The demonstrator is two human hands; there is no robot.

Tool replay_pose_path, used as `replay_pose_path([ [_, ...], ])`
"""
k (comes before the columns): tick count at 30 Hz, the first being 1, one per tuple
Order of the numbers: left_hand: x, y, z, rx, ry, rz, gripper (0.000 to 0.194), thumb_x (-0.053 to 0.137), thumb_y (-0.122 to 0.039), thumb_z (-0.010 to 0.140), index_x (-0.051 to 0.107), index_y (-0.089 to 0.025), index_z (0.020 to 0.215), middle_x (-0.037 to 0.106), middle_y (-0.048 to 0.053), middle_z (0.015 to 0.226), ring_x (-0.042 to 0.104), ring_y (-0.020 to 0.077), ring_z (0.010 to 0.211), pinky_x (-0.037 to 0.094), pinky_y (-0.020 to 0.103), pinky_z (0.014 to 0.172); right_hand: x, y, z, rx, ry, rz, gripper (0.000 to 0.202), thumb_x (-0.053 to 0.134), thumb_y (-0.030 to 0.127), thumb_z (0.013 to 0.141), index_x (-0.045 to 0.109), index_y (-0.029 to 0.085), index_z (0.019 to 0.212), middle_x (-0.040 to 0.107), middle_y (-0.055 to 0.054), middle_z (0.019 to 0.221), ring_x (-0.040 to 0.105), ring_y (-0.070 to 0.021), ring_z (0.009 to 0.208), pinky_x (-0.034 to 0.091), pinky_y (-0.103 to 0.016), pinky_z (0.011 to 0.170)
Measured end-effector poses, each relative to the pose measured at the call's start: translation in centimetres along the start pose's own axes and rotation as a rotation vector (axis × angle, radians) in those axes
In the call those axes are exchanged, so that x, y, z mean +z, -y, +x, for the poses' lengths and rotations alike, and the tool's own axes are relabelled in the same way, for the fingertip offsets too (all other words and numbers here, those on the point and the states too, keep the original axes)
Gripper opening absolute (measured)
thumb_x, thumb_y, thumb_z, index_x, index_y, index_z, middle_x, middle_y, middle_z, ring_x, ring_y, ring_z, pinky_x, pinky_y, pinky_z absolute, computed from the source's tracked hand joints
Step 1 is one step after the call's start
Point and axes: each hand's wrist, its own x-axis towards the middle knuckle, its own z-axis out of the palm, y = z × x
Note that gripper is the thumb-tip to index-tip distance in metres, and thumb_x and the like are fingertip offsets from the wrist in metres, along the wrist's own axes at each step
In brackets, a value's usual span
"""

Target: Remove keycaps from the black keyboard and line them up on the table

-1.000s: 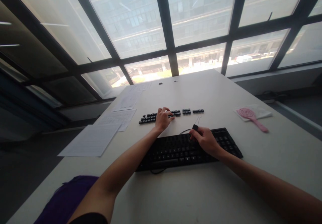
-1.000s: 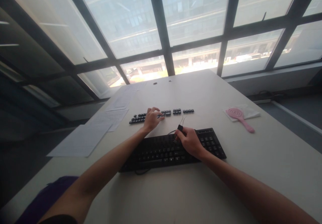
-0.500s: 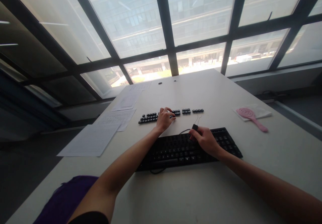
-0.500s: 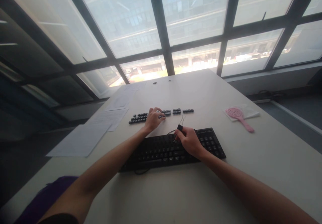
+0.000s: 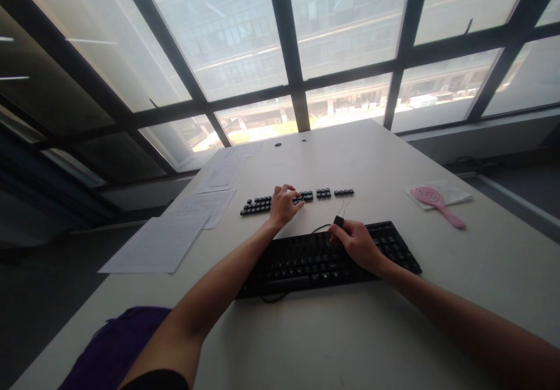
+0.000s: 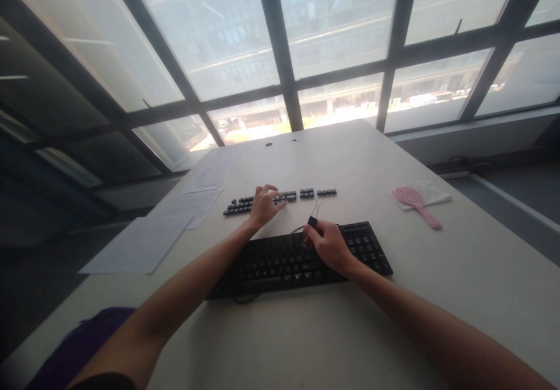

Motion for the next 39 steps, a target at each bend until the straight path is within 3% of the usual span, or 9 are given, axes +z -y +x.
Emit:
replay_pose_path([
  [6, 0.4, 0.1, 0.2, -0.018, 0.045, 0.027, 0.027, 0.077, -0.043, 0.077, 0.077, -0.024, 0.096, 0.058, 0.008, 0.118, 0.045, 0.0299, 0.111, 0.041, 0.044, 0.101, 0.0, 0.1, 0.0, -0.004, -0.001, -0.002, 0.034, 0.055, 0.038, 0.092, 0.067, 0.017, 0.067, 0.068, -0.003, 0.064, 0.059, -0.0171, 0.061, 0.042, -0.027, 0.060],
  [11, 0.5, 0.2, 0.2, -0.037, 0.064, 0.045, 0.025, 0.080, -0.039, 0.074, 0.077, -0.025, 0.094, 0.057, 0.007, 0.119, 0.045, 0.0297, 0.111, 0.041, 0.044, 0.101, 0.0, 0.3, 0.0, -0.006, -0.006, 0.001, 0.034, 0.056, 0.037, 0.092, 0.067, 0.016, 0.067, 0.067, -0.002, 0.063, 0.059, -0.0163, 0.061, 0.041, -0.027, 0.060],
  [17, -1.2, -1.4, 0.1, -0.065, 0.029, 0.000, 0.026, 0.080, -0.037, 0.074, 0.076, -0.022, 0.095, 0.058, 0.008, 0.116, 0.046, 0.0290, 0.110, 0.041, 0.044, 0.102, 0.0, 0.1, -0.1, 0.000, -0.007, 0.056, 0.034, 0.057, 0.039, 0.092, 0.068, 0.015, 0.070, 0.068, -0.003, 0.066, 0.059, -0.0171, 0.063, 0.043, -0.027, 0.060],
  [22, -4.3, -6.5, -3.4, 0.064, 0.040, -0.095, 0.016, 0.059, -0.026, 0.092, 0.074, -0.021, 0.097, 0.062, 0.007, 0.108, 0.050, 0.0247, 0.104, 0.043, 0.042, 0.099, -0.2, -0.3, 0.3, 0.022, -0.121, 0.142, 0.033, 0.060, 0.043, 0.089, 0.071, 0.014, 0.082, 0.069, -0.005, 0.071, 0.061, -0.0192, 0.066, 0.046, -0.029, 0.062],
  [27, -6.0, -11.1, -8.8, 0.110, 0.159, -0.173, 0.017, 0.054, -0.021, 0.093, 0.071, -0.020, 0.097, 0.063, 0.006, 0.102, 0.052, 0.0232, 0.099, 0.047, 0.038, 0.090, -1.0, -0.3, 0.8, 0.010, -0.163, 0.086, 0.031, 0.062, 0.042, 0.088, 0.074, 0.014, 0.092, 0.073, -0.008, 0.082, 0.066, -0.0218, 0.076, 0.049, -0.032, 0.070],
  [31, -5.5, -12.0, -10.8, 0.097, 0.195, -0.227, 0.015, 0.055, -0.019, 0.093, 0.069, -0.020, 0.094, 0.064, 0.006, 0.099, 0.053, 0.0222, 0.097, 0.048, 0.037, 0.089, -1.8, 0.1, 1.0, -0.038, -0.138, 0.000, 0.030, 0.060, 0.041, 0.089, 0.074, 0.015, 0.093, 0.074, -0.009, 0.087, 0.067, -0.0214, 0.078, 0.049, -0.031, 0.071],
  [39, -4.7, -11.3, -11.3, 0.100, 0.202, -0.285, 0.013, 0.056, -0.019, 0.092, 0.069, -0.019, 0.095, 0.063, 0.005, 0.101, 0.053, 0.0216, 0.099, 0.048, 0.036, 0.092, -2.9, 0.6, -0.3, -0.043, -0.021, -0.135, 0.026, 0.056, 0.036, 0.091, 0.070, 0.015, 0.085, 0.065, -0.003, 0.070, 0.059, -0.0170, 0.065, 0.044, -0.028, 0.063],
])
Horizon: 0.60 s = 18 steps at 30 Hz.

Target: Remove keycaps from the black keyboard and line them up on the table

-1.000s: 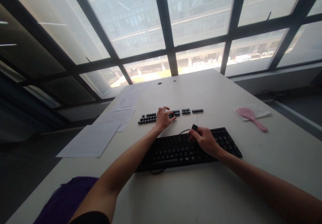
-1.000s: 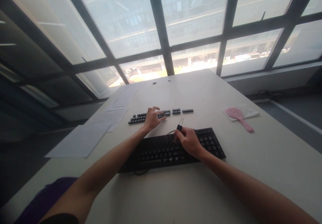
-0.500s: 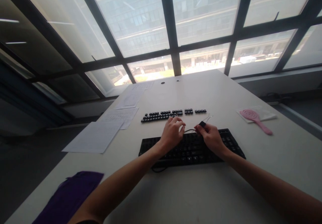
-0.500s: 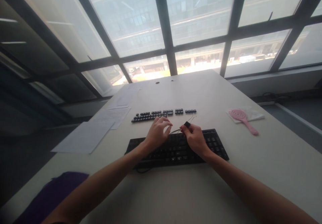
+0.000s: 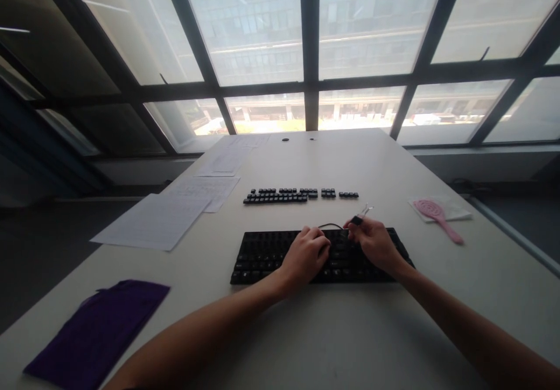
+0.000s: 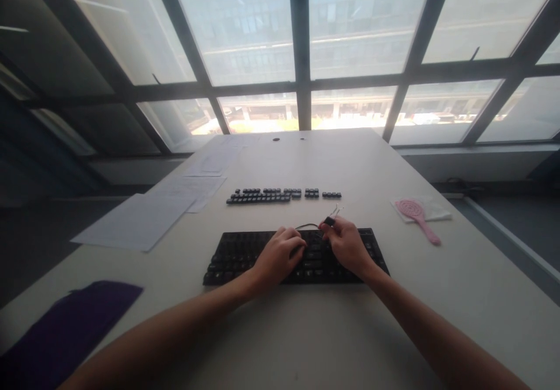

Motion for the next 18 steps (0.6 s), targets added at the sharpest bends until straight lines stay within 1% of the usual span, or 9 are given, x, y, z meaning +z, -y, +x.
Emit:
replay_pose_path([
  [4, -0.2, 0.2, -0.3, -0.012, 0.006, 0.002, 0.012, 0.057, -0.020, 0.092, 0.069, -0.020, 0.094, 0.064, 0.005, 0.100, 0.053, 0.0217, 0.099, 0.048, 0.035, 0.090, 0.5, 0.4, -0.5, 0.005, 0.073, -0.024, 0.026, 0.056, 0.033, 0.091, 0.065, 0.016, 0.073, 0.062, -0.003, 0.074, 0.057, -0.0153, 0.063, 0.043, -0.027, 0.060],
  [8, -0.1, 0.3, -0.2, -0.028, 0.008, 0.012, 0.012, 0.058, -0.019, 0.092, 0.070, -0.020, 0.095, 0.063, 0.005, 0.100, 0.054, 0.0217, 0.098, 0.049, 0.035, 0.089, 1.4, 0.9, -1.0, -0.024, 0.024, -0.133, 0.030, 0.056, 0.031, 0.091, 0.063, 0.016, 0.066, 0.061, -0.004, 0.077, 0.058, -0.0161, 0.067, 0.044, -0.028, 0.065],
  [12, 0.0, 0.2, -0.1, -0.028, 0.003, 0.022, 0.013, 0.057, -0.020, 0.092, 0.070, -0.020, 0.095, 0.063, 0.005, 0.101, 0.054, 0.0216, 0.098, 0.048, 0.036, 0.092, 1.5, 1.3, -1.5, -0.026, -0.016, -0.213, 0.034, 0.055, 0.031, 0.091, 0.062, 0.017, 0.061, 0.062, -0.006, 0.078, 0.059, -0.0166, 0.068, 0.045, -0.029, 0.065],
  [15, -0.1, 0.1, -0.2, -0.028, 0.004, 0.020, 0.014, 0.056, -0.020, 0.092, 0.070, -0.020, 0.096, 0.063, 0.005, 0.102, 0.054, 0.0220, 0.099, 0.049, 0.036, 0.090, 1.4, 1.2, -1.7, 0.044, -0.029, -0.186, 0.034, 0.056, 0.034, 0.090, 0.063, 0.016, 0.062, 0.065, -0.007, 0.079, 0.062, -0.0165, 0.064, 0.048, -0.027, 0.061],
  [18, -0.1, 0.0, -0.2, -0.028, 0.002, 0.019, 0.016, 0.056, -0.019, 0.092, 0.070, -0.021, 0.097, 0.063, 0.005, 0.102, 0.054, 0.0222, 0.099, 0.049, 0.036, 0.089, 1.6, 1.1, -1.7, 0.133, -0.054, -0.093, 0.032, 0.057, 0.037, 0.089, 0.065, 0.015, 0.066, 0.069, -0.010, 0.082, 0.065, -0.0174, 0.059, 0.051, -0.027, 0.055],
])
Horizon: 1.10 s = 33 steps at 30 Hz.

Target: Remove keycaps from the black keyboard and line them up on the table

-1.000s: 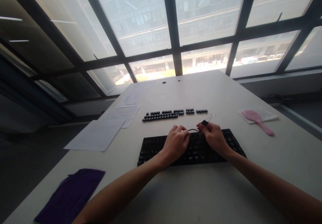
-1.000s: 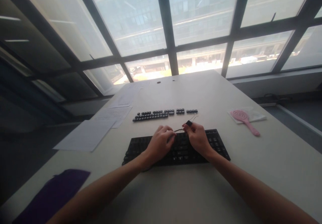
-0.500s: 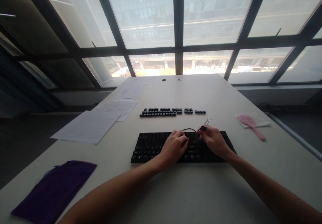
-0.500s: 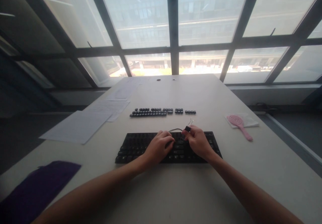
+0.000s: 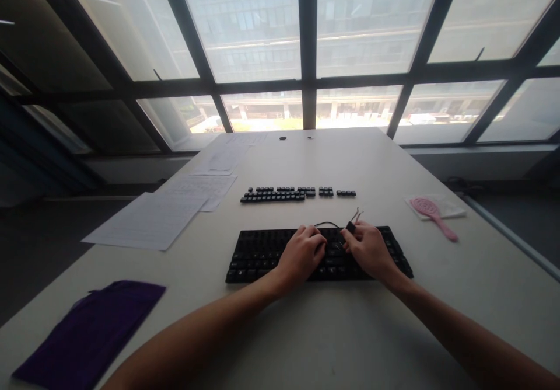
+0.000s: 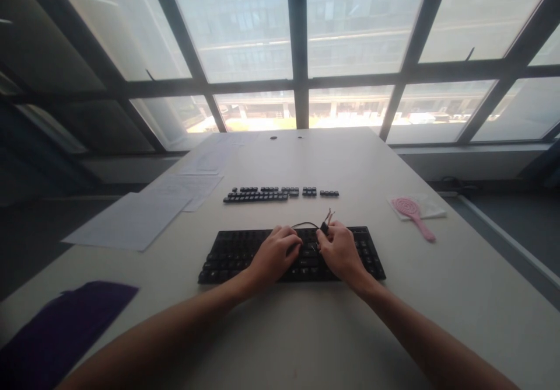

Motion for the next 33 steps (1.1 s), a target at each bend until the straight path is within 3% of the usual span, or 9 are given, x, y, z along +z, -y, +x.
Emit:
replay_pose_path([
  [12, 0.0, -0.1, 0.1, 0.005, -0.003, 0.018, 0.014, 0.056, -0.018, 0.092, 0.069, -0.020, 0.094, 0.062, 0.006, 0.100, 0.053, 0.0219, 0.099, 0.048, 0.036, 0.090, 0.9, 0.3, -0.7, 0.132, -0.069, 0.146, 0.022, 0.062, 0.035, 0.084, 0.064, 0.016, 0.071, 0.073, -0.009, 0.069, 0.073, -0.0232, 0.059, 0.056, -0.027, 0.053],
  [16, 0.1, 0.0, 0.0, 0.000, -0.010, 0.011, 0.013, 0.056, -0.019, 0.092, 0.069, -0.021, 0.094, 0.062, 0.006, 0.101, 0.053, 0.0220, 0.100, 0.048, 0.036, 0.092, 0.6, 0.1, -0.4, 0.202, -0.067, 0.145, 0.017, 0.059, 0.027, 0.081, 0.069, 0.014, 0.087, 0.073, -0.008, 0.067, 0.074, -0.0228, 0.062, 0.057, -0.027, 0.058],
  [19, 0.2, 0.1, 0.0, 0.004, -0.008, 0.010, 0.013, 0.056, -0.019, 0.093, 0.069, -0.020, 0.095, 0.061, 0.006, 0.101, 0.053, 0.0220, 0.101, 0.048, 0.036, 0.092, 0.4, 0.0, -0.4, 0.156, -0.056, 0.101, 0.022, 0.059, 0.021, 0.078, 0.069, 0.015, 0.096, 0.070, -0.003, 0.058, 0.071, -0.0208, 0.057, 0.055, -0.027, 0.058],
  [22, 0.2, 0.1, 0.0, 0.007, -0.003, 0.011, 0.014, 0.056, -0.019, 0.093, 0.069, -0.020, 0.096, 0.061, 0.005, 0.101, 0.052, 0.0220, 0.101, 0.048, 0.036, 0.092, 0.3, 0.2, -0.5, 0.056, -0.063, 0.001, 0.015, 0.058, 0.023, 0.078, 0.068, 0.016, 0.086, 0.066, -0.001, 0.053, 0.064, -0.0183, 0.049, 0.049, -0.026, 0.052],
  [26, 0.2, 0.1, 0.0, 0.004, -0.005, 0.019, 0.012, 0.056, -0.020, 0.092, 0.069, -0.021, 0.095, 0.061, 0.005, 0.102, 0.053, 0.0221, 0.101, 0.048, 0.036, 0.093, 0.0, 0.4, -0.3, -0.024, -0.076, -0.100, 0.015, 0.059, 0.027, 0.077, 0.070, 0.016, 0.077, 0.069, -0.004, 0.062, 0.064, -0.0187, 0.056, 0.047, -0.027, 0.055],
  [33, 0.1, 0.0, 0.0, 0.012, 0.000, 0.024, 0.013, 0.056, -0.020, 0.093, 0.068, -0.021, 0.095, 0.061, 0.006, 0.101, 0.053, 0.0223, 0.101, 0.049, 0.036, 0.093, -0.8, 0.0, 0.5, 0.138, 0.044, 0.027, 0.013, 0.061, 0.028, 0.077, 0.067, 0.016, 0.078, 0.062, 0.000, 0.048, 0.055, -0.0149, 0.037, 0.040, -0.023, 0.039],
])
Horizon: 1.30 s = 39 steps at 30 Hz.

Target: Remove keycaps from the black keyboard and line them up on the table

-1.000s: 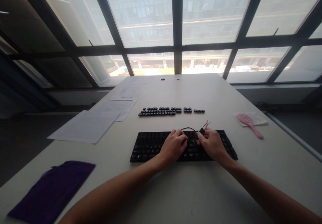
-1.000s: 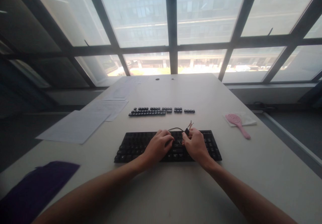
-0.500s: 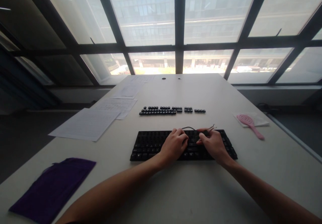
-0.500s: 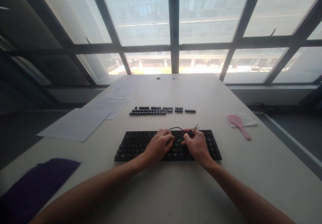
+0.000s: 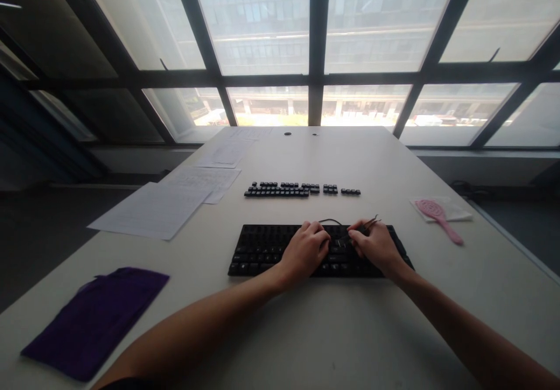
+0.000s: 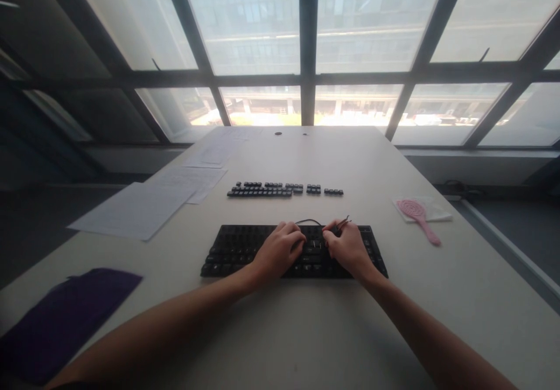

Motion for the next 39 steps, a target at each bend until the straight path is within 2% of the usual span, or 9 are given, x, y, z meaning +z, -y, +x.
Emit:
replay_pose_path([
  [11, 0.0, 0.0, 0.1, 0.008, 0.010, 0.001, 0.013, 0.054, -0.020, 0.094, 0.067, -0.020, 0.095, 0.060, 0.006, 0.102, 0.053, 0.0222, 0.102, 0.048, 0.036, 0.093, 1.2, 0.1, -1.3, -0.015, -0.022, 0.055, 0.016, 0.059, 0.033, 0.083, 0.063, 0.018, 0.084, 0.065, -0.001, 0.053, 0.061, -0.0168, 0.040, 0.042, -0.023, 0.038],
  [14, 0.0, 0.0, 0.1, 0.007, 0.012, 0.007, 0.013, 0.054, -0.020, 0.093, 0.067, -0.020, 0.095, 0.060, 0.006, 0.101, 0.053, 0.0223, 0.101, 0.048, 0.037, 0.093, 1.8, 0.6, -1.6, -0.122, -0.017, -0.083, 0.015, 0.057, 0.032, 0.086, 0.064, 0.019, 0.083, 0.064, -0.001, 0.052, 0.062, -0.0178, 0.045, 0.046, -0.026, 0.048],
  [18, 0.0, 0.0, 0.1, 0.004, 0.013, 0.020, 0.014, 0.053, -0.021, 0.094, 0.066, -0.019, 0.092, 0.060, 0.007, 0.100, 0.053, 0.0224, 0.098, 0.048, 0.038, 0.091, 2.4, 1.3, -1.5, -0.334, -0.018, -0.318, 0.014, 0.055, 0.028, 0.087, 0.064, 0.020, 0.080, 0.069, -0.005, 0.066, 0.066, -0.0209, 0.060, 0.046, -0.029, 0.060],
  [22, -0.1, -0.1, 0.1, 0.011, 0.017, 0.022, 0.015, 0.051, -0.019, 0.095, 0.066, -0.020, 0.097, 0.060, 0.007, 0.102, 0.053, 0.0225, 0.100, 0.048, 0.037, 0.092, 2.2, 1.0, -1.0, -0.391, 0.022, -0.389, 0.018, 0.050, 0.028, 0.091, 0.064, 0.019, 0.084, 0.070, -0.007, 0.070, 0.067, -0.0230, 0.066, 0.044, -0.030, 0.064],
  [27, -0.2, 0.0, -0.1, 0.022, 0.024, -0.005, 0.021, 0.053, -0.019, 0.094, 0.065, -0.021, 0.111, 0.061, 0.006, 0.106, 0.052, 0.0227, 0.105, 0.047, 0.037, 0.097, 1.4, -0.2, -0.8, -0.288, -0.021, -0.223, 0.018, 0.049, 0.033, 0.093, 0.060, 0.020, 0.086, 0.065, -0.002, 0.062, 0.061, -0.0188, 0.055, 0.044, -0.028, 0.059],
  [32, -0.3, 0.0, 0.3, 0.047, 0.045, -0.058, 0.026, 0.053, -0.024, 0.096, 0.065, -0.022, 0.118, 0.063, 0.006, 0.110, 0.053, 0.0223, 0.107, 0.047, 0.036, 0.098, 1.7, -0.9, -1.0, -0.187, -0.004, -0.014, 0.019, 0.051, 0.036, 0.094, 0.058, 0.021, 0.085, 0.061, 0.002, 0.058, 0.055, -0.0142, 0.045, 0.042, -0.025, 0.048],
  [36, 0.3, -0.2, 1.1, 0.056, 0.064, -0.077, 0.024, 0.066, -0.036, 0.089, 0.072, -0.023, 0.108, 0.065, 0.006, 0.100, 0.057, 0.0235, 0.099, 0.049, 0.037, 0.091, 1.8, -1.1, -0.9, -0.179, 0.025, 0.088, 0.019, 0.053, 0.036, 0.093, 0.057, 0.020, 0.083, 0.060, 0.002, 0.058, 0.053, -0.0119, 0.042, 0.042, -0.023, 0.046],
  [39, 1.0, -0.1, 1.4, 0.016, 0.036, -0.140, 0.020, 0.068, -0.032, 0.088, 0.074, -0.024, 0.106, 0.068, 0.005, 0.097, 0.060, 0.0223, 0.095, 0.049, 0.035, 0.087, 1.7, -1.2, -0.7, -0.156, 0.012, 0.205, 0.020, 0.053, 0.037, 0.093, 0.055, 0.020, 0.084, 0.060, 0.002, 0.059, 0.052, -0.0111, 0.040, 0.040, -0.022, 0.042],
])
